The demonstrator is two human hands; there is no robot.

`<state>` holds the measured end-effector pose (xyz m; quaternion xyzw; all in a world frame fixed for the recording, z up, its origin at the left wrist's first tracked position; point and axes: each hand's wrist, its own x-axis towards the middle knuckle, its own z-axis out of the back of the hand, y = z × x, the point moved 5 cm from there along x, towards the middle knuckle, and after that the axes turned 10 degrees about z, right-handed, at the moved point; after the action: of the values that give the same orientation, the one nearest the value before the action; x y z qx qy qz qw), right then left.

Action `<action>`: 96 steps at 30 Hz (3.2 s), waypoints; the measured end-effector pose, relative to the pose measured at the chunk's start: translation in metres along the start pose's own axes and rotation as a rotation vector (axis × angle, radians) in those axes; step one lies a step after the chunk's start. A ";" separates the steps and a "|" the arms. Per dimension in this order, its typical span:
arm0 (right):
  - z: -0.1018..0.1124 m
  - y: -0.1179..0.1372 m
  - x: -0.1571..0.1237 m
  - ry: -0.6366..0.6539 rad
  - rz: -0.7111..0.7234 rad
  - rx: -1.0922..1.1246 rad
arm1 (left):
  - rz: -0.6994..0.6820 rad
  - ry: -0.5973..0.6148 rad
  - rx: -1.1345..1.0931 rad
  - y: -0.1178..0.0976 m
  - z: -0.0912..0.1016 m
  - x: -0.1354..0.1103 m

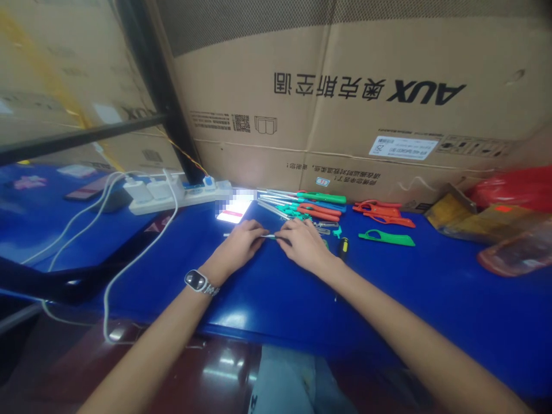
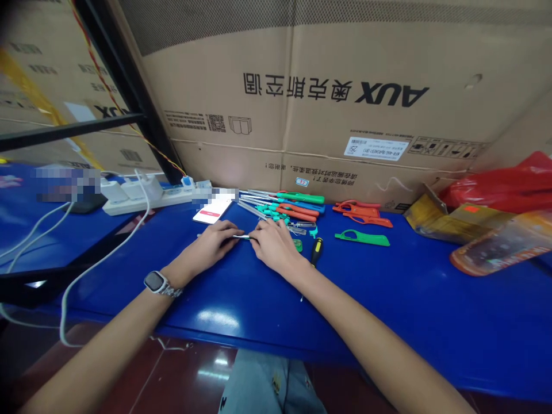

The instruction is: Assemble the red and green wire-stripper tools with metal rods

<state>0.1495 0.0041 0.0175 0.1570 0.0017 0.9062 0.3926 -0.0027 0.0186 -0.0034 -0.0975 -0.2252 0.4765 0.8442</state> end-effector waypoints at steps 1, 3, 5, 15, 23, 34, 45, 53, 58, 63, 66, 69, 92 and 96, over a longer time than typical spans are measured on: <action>-0.002 -0.002 -0.001 -0.030 -0.008 0.038 | 0.001 0.002 -0.006 0.001 0.001 0.000; -0.008 -0.008 -0.005 -0.099 -0.031 0.130 | 0.005 0.004 -0.041 0.004 0.001 0.000; -0.013 -0.014 -0.008 -0.168 -0.067 0.239 | 0.003 -0.003 -0.094 0.005 0.002 0.001; -0.020 -0.021 -0.010 -0.272 -0.085 0.365 | -0.003 -0.005 -0.077 0.007 0.000 0.004; -0.022 -0.020 -0.013 -0.243 -0.010 0.311 | 0.052 0.008 -0.020 -0.003 0.006 -0.001; -0.017 -0.013 -0.015 -0.164 0.070 0.195 | -0.058 0.026 0.009 -0.006 0.002 -0.001; -0.019 -0.023 -0.012 -0.176 0.038 0.337 | -0.057 0.058 0.275 -0.020 -0.004 -0.005; 0.003 -0.028 -0.017 -0.244 -0.060 0.387 | -0.093 -0.009 0.209 -0.016 -0.001 -0.005; 0.026 -0.046 -0.040 -0.351 -0.103 0.381 | -0.092 -0.055 0.176 -0.021 0.008 -0.003; 0.039 -0.065 -0.072 -0.385 -0.187 0.294 | -0.097 -0.025 0.111 -0.050 0.009 0.013; 0.042 -0.070 -0.092 -0.351 -0.235 0.239 | -0.155 0.004 0.077 -0.076 0.000 0.028; 0.048 -0.077 -0.115 -0.315 -0.288 0.134 | -0.227 0.015 0.039 -0.103 -0.016 0.044; 0.063 -0.155 -0.196 -0.203 -0.443 -0.068 | -0.364 0.146 0.293 -0.212 -0.104 0.137; 0.070 -0.134 -0.184 -0.285 -0.370 -0.032 | -0.411 0.030 0.163 -0.202 -0.075 0.121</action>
<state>0.3830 -0.0433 0.0153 0.2744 -0.0393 0.7874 0.5507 0.2399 0.0189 0.0421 0.0118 -0.1884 0.3097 0.9319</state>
